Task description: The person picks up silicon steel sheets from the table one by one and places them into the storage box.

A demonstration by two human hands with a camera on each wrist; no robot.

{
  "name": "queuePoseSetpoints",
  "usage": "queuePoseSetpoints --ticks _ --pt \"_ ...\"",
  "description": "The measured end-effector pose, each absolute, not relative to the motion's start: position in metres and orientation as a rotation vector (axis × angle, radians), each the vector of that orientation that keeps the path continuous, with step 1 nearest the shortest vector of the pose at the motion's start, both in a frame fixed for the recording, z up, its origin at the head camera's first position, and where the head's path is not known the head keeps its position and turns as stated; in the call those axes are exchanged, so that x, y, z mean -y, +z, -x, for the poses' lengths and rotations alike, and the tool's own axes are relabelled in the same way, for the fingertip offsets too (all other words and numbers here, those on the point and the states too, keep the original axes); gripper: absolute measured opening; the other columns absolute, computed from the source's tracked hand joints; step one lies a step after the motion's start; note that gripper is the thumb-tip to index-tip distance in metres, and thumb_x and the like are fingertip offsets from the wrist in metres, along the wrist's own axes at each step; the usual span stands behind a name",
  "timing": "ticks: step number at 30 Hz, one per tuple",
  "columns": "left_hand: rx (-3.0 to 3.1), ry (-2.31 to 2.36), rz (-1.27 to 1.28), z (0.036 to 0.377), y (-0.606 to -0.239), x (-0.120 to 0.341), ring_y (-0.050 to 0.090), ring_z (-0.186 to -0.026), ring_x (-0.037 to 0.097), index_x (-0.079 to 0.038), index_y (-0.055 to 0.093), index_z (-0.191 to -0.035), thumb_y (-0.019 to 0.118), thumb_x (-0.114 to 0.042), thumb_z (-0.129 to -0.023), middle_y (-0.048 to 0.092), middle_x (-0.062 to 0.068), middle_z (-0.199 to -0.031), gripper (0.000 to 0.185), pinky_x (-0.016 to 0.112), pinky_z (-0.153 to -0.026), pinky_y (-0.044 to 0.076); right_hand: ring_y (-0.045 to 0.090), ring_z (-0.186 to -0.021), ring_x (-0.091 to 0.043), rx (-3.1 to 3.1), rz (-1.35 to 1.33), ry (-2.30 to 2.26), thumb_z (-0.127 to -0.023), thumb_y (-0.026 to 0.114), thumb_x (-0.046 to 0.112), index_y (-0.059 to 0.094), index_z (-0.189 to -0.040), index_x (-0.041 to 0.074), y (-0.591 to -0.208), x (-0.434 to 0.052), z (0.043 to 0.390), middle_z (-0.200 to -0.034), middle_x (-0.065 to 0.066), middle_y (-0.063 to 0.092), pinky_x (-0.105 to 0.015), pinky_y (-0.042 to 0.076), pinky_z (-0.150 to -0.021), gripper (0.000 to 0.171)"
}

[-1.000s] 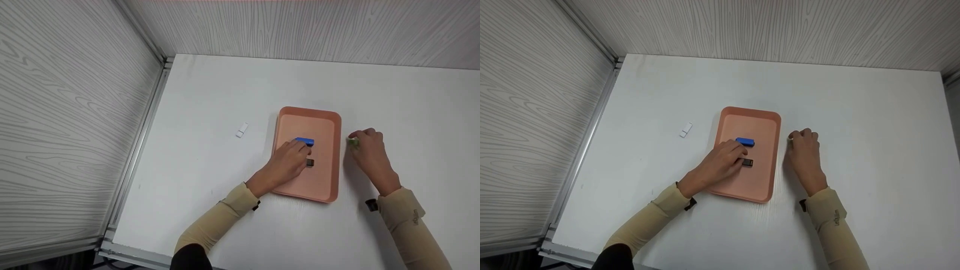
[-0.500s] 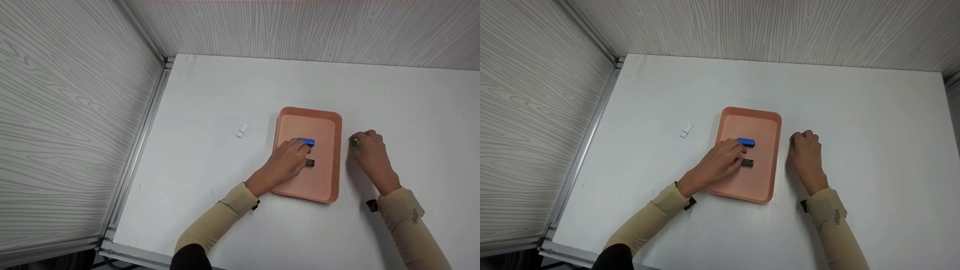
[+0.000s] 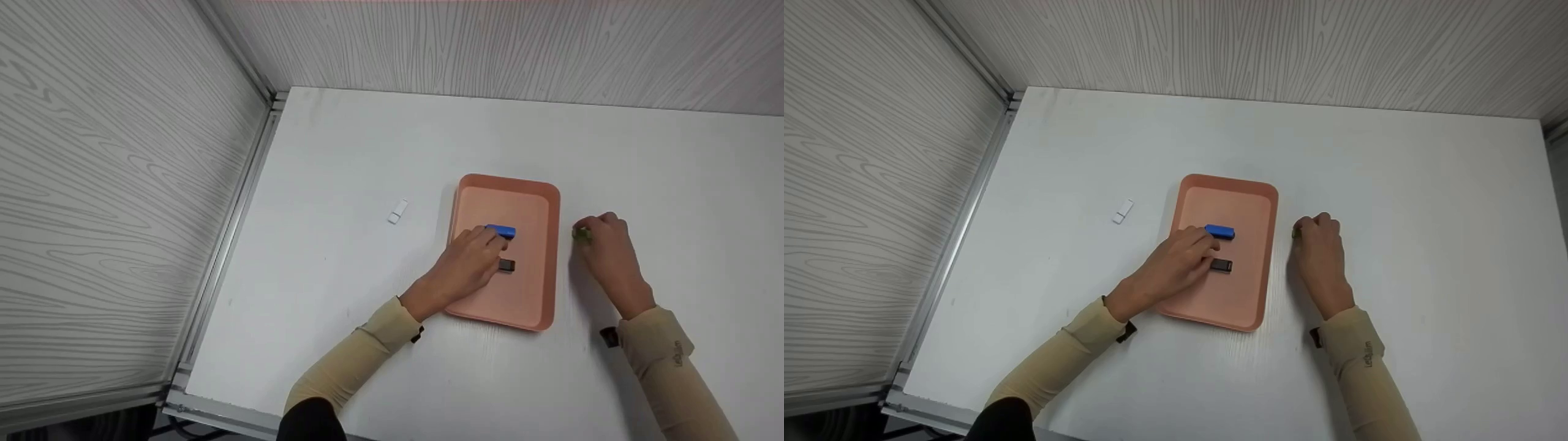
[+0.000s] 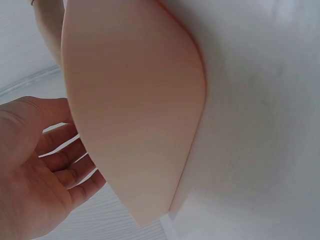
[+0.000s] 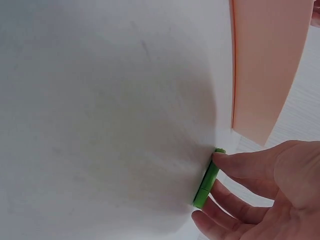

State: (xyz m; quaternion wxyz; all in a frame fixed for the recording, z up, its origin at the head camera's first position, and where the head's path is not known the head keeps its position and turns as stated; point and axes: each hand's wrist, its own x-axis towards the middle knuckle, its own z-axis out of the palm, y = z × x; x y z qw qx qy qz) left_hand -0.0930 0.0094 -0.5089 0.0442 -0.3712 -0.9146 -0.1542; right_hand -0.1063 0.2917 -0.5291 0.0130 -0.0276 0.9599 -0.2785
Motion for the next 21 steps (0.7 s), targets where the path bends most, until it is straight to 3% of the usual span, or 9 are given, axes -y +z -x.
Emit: queuePoseSetpoints --ticks 21 --pt "2.822 -0.492 1.108 0.0941 -0.5075 -0.0073 0.065 -0.109 0.016 -0.011 0.07 -0.121 0.061 -0.016 -0.106 0.07 0.002 -0.117 0.018 0.029 -0.087 0.054 0.049 -0.099 -0.051 -3.063 0.103 -0.785 -0.098 0.056 -0.011 0.065 -0.115 -0.016 -0.5341 -0.2883 0.103 -0.109 -0.037 0.053 -0.064 0.048 -0.083 0.02"
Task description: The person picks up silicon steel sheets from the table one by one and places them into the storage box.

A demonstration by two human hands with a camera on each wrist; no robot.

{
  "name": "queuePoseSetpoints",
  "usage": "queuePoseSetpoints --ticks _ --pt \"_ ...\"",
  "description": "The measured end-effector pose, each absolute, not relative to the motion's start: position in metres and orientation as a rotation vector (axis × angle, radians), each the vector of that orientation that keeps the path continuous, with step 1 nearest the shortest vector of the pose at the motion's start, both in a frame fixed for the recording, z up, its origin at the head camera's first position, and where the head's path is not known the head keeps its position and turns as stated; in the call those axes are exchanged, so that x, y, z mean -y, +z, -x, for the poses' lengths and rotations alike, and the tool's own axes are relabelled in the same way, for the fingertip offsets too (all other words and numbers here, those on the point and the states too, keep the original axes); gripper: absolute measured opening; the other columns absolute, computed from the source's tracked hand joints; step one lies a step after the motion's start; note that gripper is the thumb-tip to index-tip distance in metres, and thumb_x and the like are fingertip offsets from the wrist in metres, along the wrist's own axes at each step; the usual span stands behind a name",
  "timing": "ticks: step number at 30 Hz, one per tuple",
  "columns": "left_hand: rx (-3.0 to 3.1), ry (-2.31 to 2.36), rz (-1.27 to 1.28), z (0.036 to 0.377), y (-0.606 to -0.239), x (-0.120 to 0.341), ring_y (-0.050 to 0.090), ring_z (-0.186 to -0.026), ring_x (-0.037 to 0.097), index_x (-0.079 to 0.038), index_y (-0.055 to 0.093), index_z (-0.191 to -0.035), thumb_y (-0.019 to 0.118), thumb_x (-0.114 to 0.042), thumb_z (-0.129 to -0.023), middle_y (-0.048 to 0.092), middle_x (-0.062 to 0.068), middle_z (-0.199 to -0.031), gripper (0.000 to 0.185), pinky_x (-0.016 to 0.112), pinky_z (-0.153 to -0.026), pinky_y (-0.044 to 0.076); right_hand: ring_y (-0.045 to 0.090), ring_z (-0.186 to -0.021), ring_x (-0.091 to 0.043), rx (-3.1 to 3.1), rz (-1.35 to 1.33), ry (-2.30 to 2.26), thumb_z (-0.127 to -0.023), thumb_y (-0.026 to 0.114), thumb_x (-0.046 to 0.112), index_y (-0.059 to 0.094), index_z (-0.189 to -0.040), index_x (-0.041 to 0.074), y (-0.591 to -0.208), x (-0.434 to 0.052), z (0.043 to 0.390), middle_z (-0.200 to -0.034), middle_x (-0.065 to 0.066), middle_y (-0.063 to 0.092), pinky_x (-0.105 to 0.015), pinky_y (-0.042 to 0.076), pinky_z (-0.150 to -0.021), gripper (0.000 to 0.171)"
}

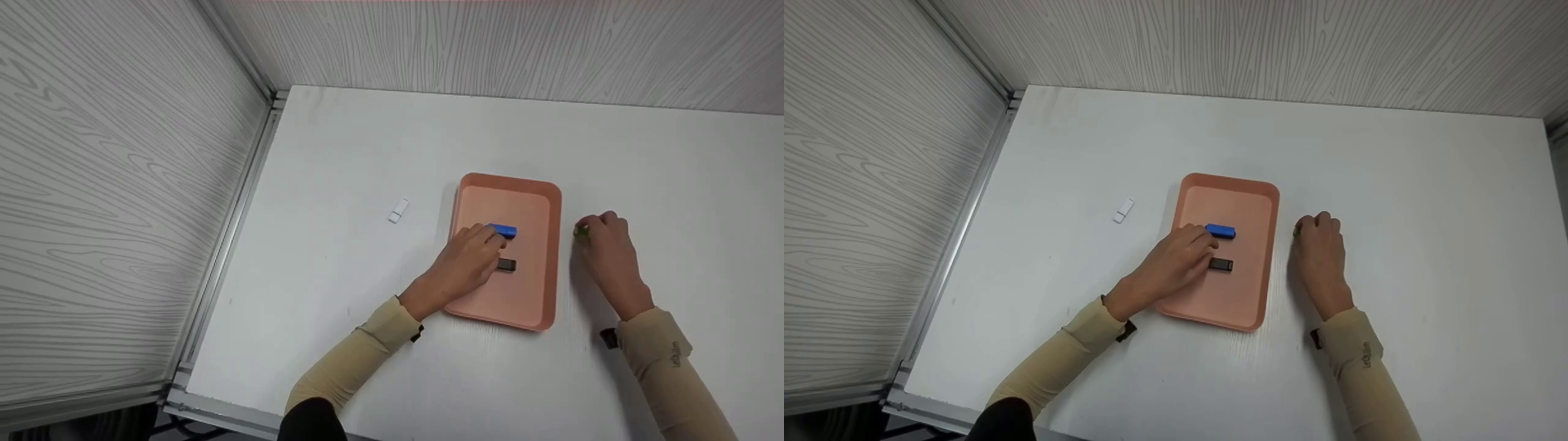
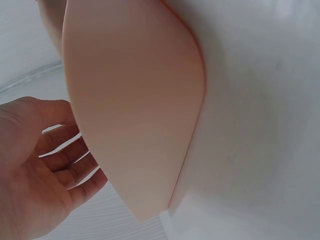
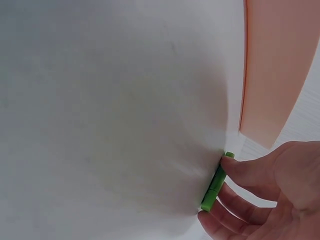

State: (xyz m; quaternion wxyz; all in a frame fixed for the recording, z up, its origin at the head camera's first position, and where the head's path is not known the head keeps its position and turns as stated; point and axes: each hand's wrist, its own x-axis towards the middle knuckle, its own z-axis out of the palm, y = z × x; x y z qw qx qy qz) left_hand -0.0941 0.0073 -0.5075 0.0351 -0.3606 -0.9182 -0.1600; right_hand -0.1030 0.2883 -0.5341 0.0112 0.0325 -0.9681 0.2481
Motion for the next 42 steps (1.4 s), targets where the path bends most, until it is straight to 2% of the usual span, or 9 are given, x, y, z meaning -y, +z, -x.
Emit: queuePoseSetpoints --ticks 11,21,29,42 --pt "2.835 -0.531 1.082 0.095 -0.507 -0.004 0.065 -0.11 0.016 -0.011 0.069 -0.122 0.061 -0.016 -0.107 0.07 0.001 -0.118 0.018 0.028 -0.086 0.053 0.048 -0.099 -0.05 3.002 -0.149 0.77 -0.097 0.056 -0.011 0.063 -0.116 -0.017 -0.533 -0.289 0.102 -0.109 -0.037 0.054 -0.066 0.047 -0.085 0.021" --pt "2.811 -0.507 1.077 0.098 -0.505 0.001 0.064 -0.107 0.017 -0.011 0.069 -0.121 0.061 -0.016 -0.107 0.069 0.002 -0.117 0.017 0.029 -0.085 0.052 0.049 -0.101 -0.05 2.969 -0.115 0.856 -0.093 0.047 -0.013 0.062 -0.118 -0.018 -0.522 -0.285 0.101 -0.109 -0.036 0.053 -0.064 0.044 -0.088 0.029" --pt "2.84 -0.492 1.034 0.102 -0.501 0.005 0.063 -0.104 0.016 -0.01 0.068 -0.123 0.056 -0.016 -0.109 0.068 0.003 -0.117 0.02 0.028 -0.086 0.053 0.05 -0.101 -0.046 2.892 -0.123 0.913 -0.101 0.056 -0.007 0.064 -0.116 -0.015 -0.509 -0.274 0.099 -0.107 -0.031 0.055 -0.056 0.043 -0.086 0.019" --pt "2.828 -0.522 0.975 0.106 -0.5 0.013 0.063 -0.101 0.015 -0.009 0.068 -0.122 0.056 -0.013 -0.108 0.068 0.002 -0.116 0.018 0.029 -0.087 0.055 0.052 -0.102 -0.045 2.883 -0.155 0.924 -0.1 0.058 -0.009 0.065 -0.115 -0.015 -0.495 -0.263 0.093 -0.109 -0.031 0.057 -0.055 0.045 -0.084 0.018"
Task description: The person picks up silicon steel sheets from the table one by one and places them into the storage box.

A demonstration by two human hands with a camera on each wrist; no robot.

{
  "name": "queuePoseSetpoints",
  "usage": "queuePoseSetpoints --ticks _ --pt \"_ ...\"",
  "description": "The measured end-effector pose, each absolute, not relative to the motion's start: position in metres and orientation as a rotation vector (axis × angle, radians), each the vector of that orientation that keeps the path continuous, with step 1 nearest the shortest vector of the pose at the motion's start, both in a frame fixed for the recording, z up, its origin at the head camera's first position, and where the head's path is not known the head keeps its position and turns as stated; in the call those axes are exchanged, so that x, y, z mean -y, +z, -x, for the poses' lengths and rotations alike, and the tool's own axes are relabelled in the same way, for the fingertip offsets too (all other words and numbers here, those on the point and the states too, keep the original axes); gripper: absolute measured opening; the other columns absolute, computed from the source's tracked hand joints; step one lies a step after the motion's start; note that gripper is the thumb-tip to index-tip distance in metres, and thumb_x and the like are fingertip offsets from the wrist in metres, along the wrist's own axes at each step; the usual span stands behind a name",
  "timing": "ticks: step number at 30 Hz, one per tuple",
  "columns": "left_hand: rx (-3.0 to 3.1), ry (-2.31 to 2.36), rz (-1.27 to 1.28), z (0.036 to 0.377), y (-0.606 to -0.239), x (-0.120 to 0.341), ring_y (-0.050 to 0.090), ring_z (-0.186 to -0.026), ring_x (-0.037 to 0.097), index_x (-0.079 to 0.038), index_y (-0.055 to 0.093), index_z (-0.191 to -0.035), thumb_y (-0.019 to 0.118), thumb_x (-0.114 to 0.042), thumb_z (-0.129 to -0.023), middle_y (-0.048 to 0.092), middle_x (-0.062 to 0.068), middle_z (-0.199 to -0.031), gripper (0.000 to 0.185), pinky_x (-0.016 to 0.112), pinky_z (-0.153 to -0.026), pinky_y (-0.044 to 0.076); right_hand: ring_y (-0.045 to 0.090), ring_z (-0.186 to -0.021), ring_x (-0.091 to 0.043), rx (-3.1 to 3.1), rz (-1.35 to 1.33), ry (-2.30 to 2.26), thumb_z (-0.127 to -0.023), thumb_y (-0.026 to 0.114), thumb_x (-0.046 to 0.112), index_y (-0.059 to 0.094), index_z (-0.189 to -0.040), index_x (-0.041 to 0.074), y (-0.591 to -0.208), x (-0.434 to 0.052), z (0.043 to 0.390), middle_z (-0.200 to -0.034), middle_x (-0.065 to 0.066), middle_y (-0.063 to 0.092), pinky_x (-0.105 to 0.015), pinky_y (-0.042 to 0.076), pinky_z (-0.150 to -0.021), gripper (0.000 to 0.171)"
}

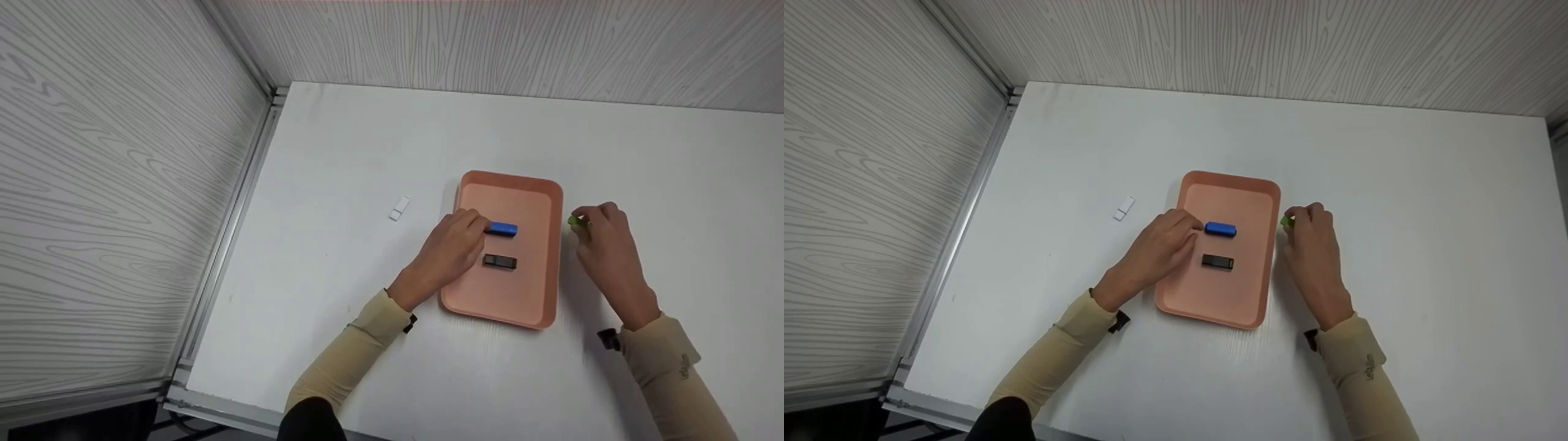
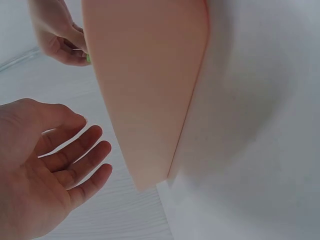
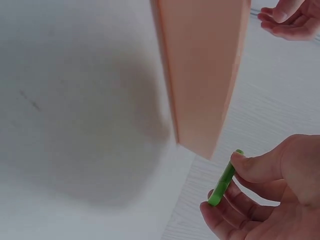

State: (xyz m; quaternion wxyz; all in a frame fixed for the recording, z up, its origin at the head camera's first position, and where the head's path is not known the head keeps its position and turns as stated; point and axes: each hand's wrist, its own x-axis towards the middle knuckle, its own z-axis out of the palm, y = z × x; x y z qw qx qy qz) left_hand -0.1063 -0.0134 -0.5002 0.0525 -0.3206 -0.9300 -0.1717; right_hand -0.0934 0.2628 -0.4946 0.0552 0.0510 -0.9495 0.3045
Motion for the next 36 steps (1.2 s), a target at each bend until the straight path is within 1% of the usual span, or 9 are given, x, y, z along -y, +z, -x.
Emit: queuePoseSetpoints --ticks 5,11,15,21,31,36 --pt "2.839 -0.573 0.954 0.109 -0.5 0.017 0.064 -0.101 0.017 -0.009 0.068 -0.122 0.055 -0.011 -0.109 0.068 0.004 -0.117 0.019 0.031 -0.085 0.055 0.052 -0.099 -0.044 2.866 -0.179 0.92 -0.099 0.061 -0.009 0.067 -0.114 -0.013 -0.488 -0.256 0.091 -0.107 -0.03 0.057 -0.053 0.046 -0.082 0.016" --pt "2.863 -0.581 0.943 0.109 -0.5 0.018 0.064 -0.103 0.017 -0.009 0.069 -0.123 0.056 -0.009 -0.108 0.069 0.004 -0.118 0.02 0.03 -0.086 0.055 0.051 -0.099 -0.041 2.899 -0.174 0.914 -0.099 0.062 -0.008 0.068 -0.114 -0.012 -0.486 -0.248 0.089 -0.107 -0.028 0.057 -0.051 0.046 -0.08 0.017" --pt "2.874 -0.58 0.917 0.11 -0.501 0.019 0.065 -0.105 0.016 -0.009 0.069 -0.123 0.055 -0.01 -0.108 0.07 0.003 -0.118 0.02 0.029 -0.088 0.056 0.052 -0.101 -0.042 2.922 -0.204 0.9 -0.1 0.063 -0.005 0.067 -0.117 -0.012 -0.486 -0.241 0.088 -0.109 -0.028 0.057 -0.053 0.05 -0.083 0.019" --pt "2.88 -0.614 0.902 0.111 -0.5 0.02 0.065 -0.107 0.016 -0.009 0.069 -0.124 0.054 -0.009 -0.109 0.069 0.003 -0.119 0.021 0.03 -0.089 0.056 0.052 -0.103 -0.038 2.939 -0.255 0.899 -0.099 0.066 -0.004 0.069 -0.118 -0.009 -0.487 -0.232 0.085 -0.11 -0.025 0.058 -0.054 0.056 -0.087 0.019" --pt "2.87 -0.609 0.903 0.112 -0.499 0.021 0.066 -0.106 0.017 -0.009 0.068 -0.123 0.053 -0.01 -0.109 0.069 0.004 -0.119 0.02 0.031 -0.09 0.056 0.055 -0.107 -0.04 2.988 -0.35 0.919 -0.096 0.067 -0.01 0.068 -0.117 -0.007 -0.489 -0.217 0.082 -0.115 -0.024 0.061 -0.057 0.057 -0.092 0.022" --pt "2.853 -0.61 0.907 0.112 -0.499 0.022 0.066 -0.105 0.019 -0.008 0.069 -0.121 0.053 -0.01 -0.11 0.069 0.005 -0.116 0.02 0.032 -0.089 0.056 0.056 -0.103 -0.04 2.99 -0.399 0.877 -0.095 0.067 -0.012 0.069 -0.114 -0.007 -0.492 -0.214 0.081 -0.11 -0.024 0.063 -0.054 0.055 -0.088 0.02"
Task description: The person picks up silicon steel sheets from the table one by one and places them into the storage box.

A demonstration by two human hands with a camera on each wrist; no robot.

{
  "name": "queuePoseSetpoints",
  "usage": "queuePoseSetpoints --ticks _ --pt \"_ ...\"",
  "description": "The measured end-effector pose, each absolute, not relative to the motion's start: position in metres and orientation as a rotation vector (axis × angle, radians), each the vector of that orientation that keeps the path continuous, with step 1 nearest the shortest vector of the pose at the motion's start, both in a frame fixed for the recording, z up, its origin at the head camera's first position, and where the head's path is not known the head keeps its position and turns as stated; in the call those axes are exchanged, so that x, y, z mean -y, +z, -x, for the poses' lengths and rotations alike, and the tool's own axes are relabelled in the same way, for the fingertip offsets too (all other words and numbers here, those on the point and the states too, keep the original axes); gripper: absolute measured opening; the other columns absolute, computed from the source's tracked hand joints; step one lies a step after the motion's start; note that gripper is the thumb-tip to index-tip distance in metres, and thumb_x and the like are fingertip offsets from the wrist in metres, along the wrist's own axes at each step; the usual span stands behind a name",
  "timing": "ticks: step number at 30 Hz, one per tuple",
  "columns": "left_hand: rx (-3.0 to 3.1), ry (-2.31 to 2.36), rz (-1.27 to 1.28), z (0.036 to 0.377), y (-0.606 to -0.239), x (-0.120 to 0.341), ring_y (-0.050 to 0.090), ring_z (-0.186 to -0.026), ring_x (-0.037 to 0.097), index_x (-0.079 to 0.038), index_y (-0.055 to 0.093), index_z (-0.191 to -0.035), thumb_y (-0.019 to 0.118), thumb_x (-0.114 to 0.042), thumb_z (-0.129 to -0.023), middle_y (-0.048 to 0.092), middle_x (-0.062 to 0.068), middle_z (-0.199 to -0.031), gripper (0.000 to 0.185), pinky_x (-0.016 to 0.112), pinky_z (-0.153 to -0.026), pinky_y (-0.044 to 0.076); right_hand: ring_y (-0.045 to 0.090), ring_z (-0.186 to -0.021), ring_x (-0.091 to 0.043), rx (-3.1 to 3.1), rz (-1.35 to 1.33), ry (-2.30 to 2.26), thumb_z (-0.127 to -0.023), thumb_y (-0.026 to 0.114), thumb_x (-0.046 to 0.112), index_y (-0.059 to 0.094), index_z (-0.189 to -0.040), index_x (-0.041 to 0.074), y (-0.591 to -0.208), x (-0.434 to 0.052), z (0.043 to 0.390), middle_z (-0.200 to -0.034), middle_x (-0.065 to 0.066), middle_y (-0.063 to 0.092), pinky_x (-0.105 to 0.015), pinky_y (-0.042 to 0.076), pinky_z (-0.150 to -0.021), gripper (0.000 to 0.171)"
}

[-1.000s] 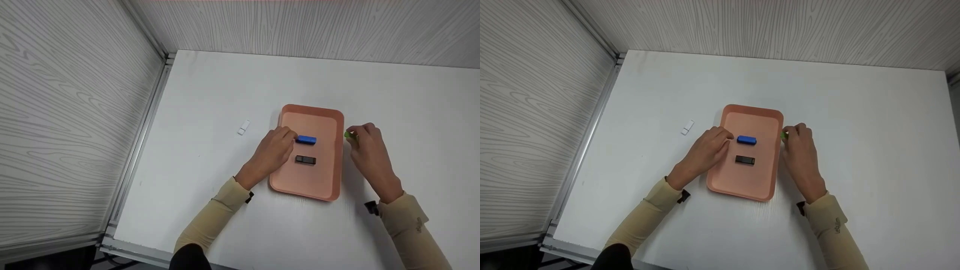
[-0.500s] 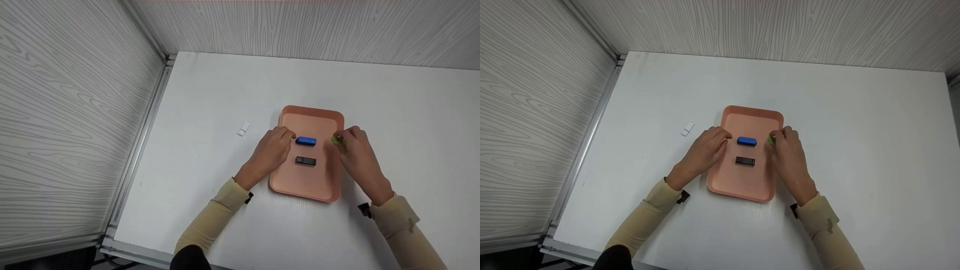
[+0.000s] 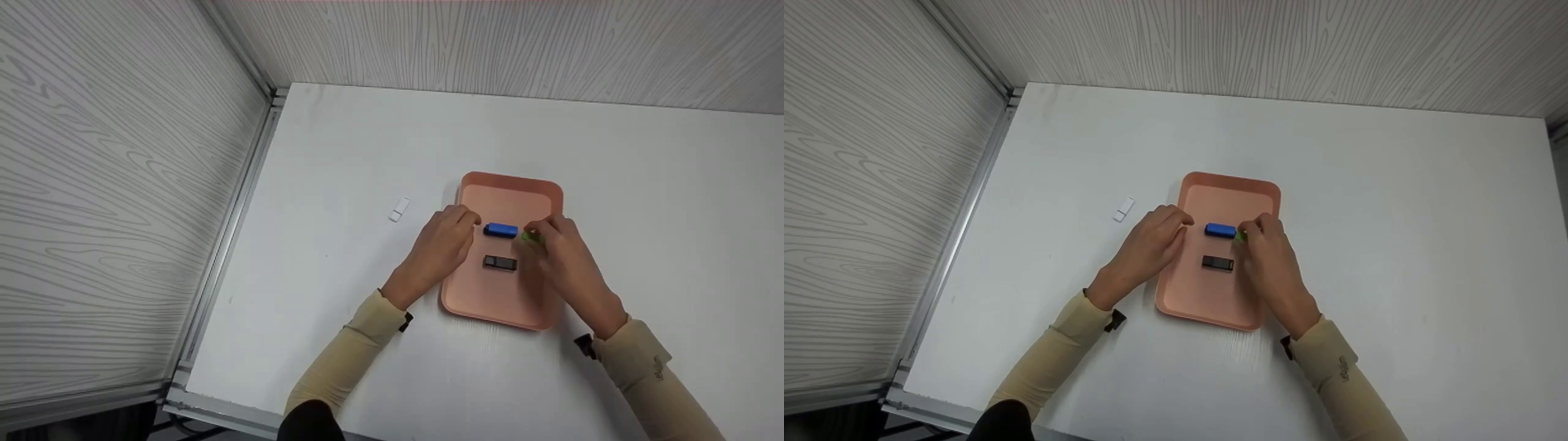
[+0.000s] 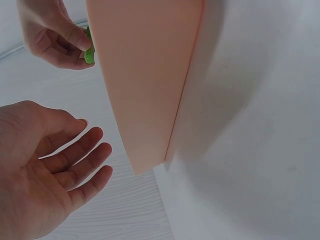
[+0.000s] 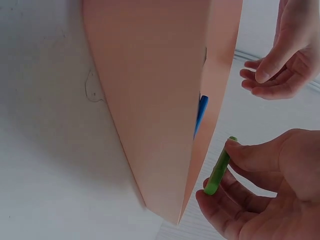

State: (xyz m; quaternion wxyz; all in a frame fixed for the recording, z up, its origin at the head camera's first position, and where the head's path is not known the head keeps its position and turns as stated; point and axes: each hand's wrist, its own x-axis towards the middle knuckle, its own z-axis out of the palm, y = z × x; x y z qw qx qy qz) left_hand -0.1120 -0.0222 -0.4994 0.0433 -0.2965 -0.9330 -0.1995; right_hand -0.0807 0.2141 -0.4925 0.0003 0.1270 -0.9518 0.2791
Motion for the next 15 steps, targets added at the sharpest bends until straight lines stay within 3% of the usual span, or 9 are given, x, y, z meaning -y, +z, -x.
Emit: queuePoseSetpoints --ticks 15 --pt "2.882 -0.623 0.846 0.1169 -0.4982 0.028 0.066 -0.104 0.019 -0.007 0.068 -0.121 0.054 -0.01 -0.109 0.07 0.005 -0.119 0.019 0.033 -0.088 0.056 0.056 -0.101 -0.036 3.029 -0.434 0.883 -0.096 0.074 0.001 0.07 -0.117 -0.008 -0.4933 -0.2068 0.0783 -0.111 -0.022 0.06 -0.05 0.054 -0.088 0.023"
